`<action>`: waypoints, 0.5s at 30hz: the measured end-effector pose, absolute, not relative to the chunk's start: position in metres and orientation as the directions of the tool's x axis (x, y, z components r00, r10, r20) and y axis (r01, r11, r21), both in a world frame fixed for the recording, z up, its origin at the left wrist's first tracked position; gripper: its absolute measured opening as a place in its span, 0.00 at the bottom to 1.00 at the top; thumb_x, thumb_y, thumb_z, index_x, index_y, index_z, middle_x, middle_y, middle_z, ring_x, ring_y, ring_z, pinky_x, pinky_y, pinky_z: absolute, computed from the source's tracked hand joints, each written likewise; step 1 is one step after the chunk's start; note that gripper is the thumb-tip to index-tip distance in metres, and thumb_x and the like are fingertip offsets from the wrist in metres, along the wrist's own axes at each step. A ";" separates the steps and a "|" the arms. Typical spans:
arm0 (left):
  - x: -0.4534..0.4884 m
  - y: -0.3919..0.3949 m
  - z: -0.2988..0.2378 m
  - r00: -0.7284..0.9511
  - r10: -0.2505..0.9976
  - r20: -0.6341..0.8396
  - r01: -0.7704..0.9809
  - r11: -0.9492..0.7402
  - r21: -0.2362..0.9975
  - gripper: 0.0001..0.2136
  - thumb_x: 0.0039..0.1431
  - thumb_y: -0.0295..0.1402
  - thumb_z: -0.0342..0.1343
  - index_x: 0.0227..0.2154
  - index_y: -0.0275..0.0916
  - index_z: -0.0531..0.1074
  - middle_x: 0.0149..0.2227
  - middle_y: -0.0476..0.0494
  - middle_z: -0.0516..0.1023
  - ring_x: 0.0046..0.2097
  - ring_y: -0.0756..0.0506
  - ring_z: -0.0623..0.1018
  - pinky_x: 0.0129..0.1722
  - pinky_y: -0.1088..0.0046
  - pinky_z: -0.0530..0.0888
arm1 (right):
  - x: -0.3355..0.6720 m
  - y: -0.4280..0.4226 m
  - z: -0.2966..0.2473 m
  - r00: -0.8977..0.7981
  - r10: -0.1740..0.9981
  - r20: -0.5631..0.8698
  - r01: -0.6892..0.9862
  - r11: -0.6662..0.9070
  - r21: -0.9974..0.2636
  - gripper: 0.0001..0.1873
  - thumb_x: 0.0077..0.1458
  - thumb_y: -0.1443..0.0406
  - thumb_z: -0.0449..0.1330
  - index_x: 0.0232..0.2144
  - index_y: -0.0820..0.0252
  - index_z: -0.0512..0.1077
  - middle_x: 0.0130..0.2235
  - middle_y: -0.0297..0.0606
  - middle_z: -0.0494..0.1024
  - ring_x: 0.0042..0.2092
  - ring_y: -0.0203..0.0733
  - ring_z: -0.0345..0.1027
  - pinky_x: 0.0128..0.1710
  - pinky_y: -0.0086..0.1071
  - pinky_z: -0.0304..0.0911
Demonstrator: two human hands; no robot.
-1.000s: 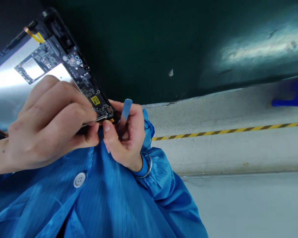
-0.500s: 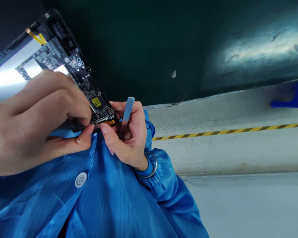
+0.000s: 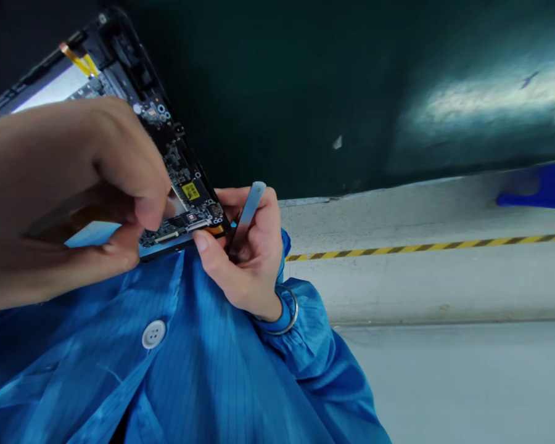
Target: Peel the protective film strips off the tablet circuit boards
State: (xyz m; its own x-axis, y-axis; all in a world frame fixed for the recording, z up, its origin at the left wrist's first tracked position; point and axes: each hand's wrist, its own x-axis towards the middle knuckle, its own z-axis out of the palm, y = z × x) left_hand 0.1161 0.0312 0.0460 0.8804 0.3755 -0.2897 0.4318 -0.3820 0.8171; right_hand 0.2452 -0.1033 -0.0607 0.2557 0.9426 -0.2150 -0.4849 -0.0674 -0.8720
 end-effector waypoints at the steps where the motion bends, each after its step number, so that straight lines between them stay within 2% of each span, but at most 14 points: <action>1: 0.117 0.032 0.048 0.879 0.372 -0.299 0.438 -0.382 0.814 0.16 0.68 0.43 0.35 0.37 0.41 0.65 0.38 0.47 0.66 0.41 0.46 0.73 0.32 0.67 0.70 | 0.245 -0.104 -0.061 0.256 0.943 -0.213 -0.464 -0.073 -0.883 0.14 0.57 0.68 0.65 0.43 0.48 0.68 0.37 0.31 0.72 0.22 0.28 0.59 0.12 0.22 0.52; 6: 0.118 0.034 0.049 0.863 0.380 -0.333 0.469 -0.357 0.808 0.15 0.67 0.43 0.38 0.31 0.42 0.63 0.39 0.49 0.68 0.42 0.47 0.73 0.32 0.67 0.71 | 0.243 -0.105 -0.060 0.280 0.934 -0.220 -0.390 -0.098 -0.916 0.10 0.58 0.64 0.64 0.42 0.49 0.68 0.35 0.32 0.71 0.22 0.30 0.57 0.12 0.25 0.51; 10: 0.121 0.033 0.049 0.859 0.380 -0.343 0.478 -0.357 0.803 0.15 0.66 0.44 0.35 0.36 0.42 0.64 0.38 0.49 0.67 0.39 0.49 0.73 0.31 0.69 0.72 | 0.238 -0.107 -0.061 0.324 0.922 -0.210 -0.379 -0.077 -0.922 0.12 0.59 0.64 0.63 0.45 0.49 0.68 0.34 0.30 0.70 0.21 0.28 0.55 0.13 0.24 0.51; 12: 0.122 0.033 0.048 0.860 0.392 -0.326 0.474 -0.379 0.795 0.18 0.66 0.44 0.32 0.38 0.42 0.64 0.39 0.49 0.66 0.39 0.49 0.72 0.32 0.66 0.72 | 0.238 -0.109 -0.061 0.337 0.916 -0.218 -0.373 -0.082 -0.924 0.13 0.59 0.63 0.64 0.45 0.49 0.68 0.36 0.30 0.70 0.19 0.26 0.53 0.13 0.24 0.50; 15: 0.119 0.031 0.040 0.881 0.410 -0.236 0.424 -0.462 0.779 0.23 0.66 0.47 0.30 0.39 0.40 0.67 0.38 0.46 0.65 0.40 0.46 0.72 0.32 0.62 0.70 | 0.241 -0.110 -0.060 0.270 0.928 -0.259 -0.383 -0.143 -0.913 0.13 0.59 0.63 0.64 0.45 0.47 0.67 0.37 0.29 0.72 0.15 0.23 0.49 0.09 0.24 0.48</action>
State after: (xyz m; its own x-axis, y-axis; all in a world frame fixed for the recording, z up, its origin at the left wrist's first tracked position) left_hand 0.1191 0.0312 0.0404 0.8808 0.4104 -0.2364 0.4244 -0.4623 0.7786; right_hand 0.2412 -0.1096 -0.0597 0.2696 0.9276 -0.2586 -0.3830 -0.1431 -0.9126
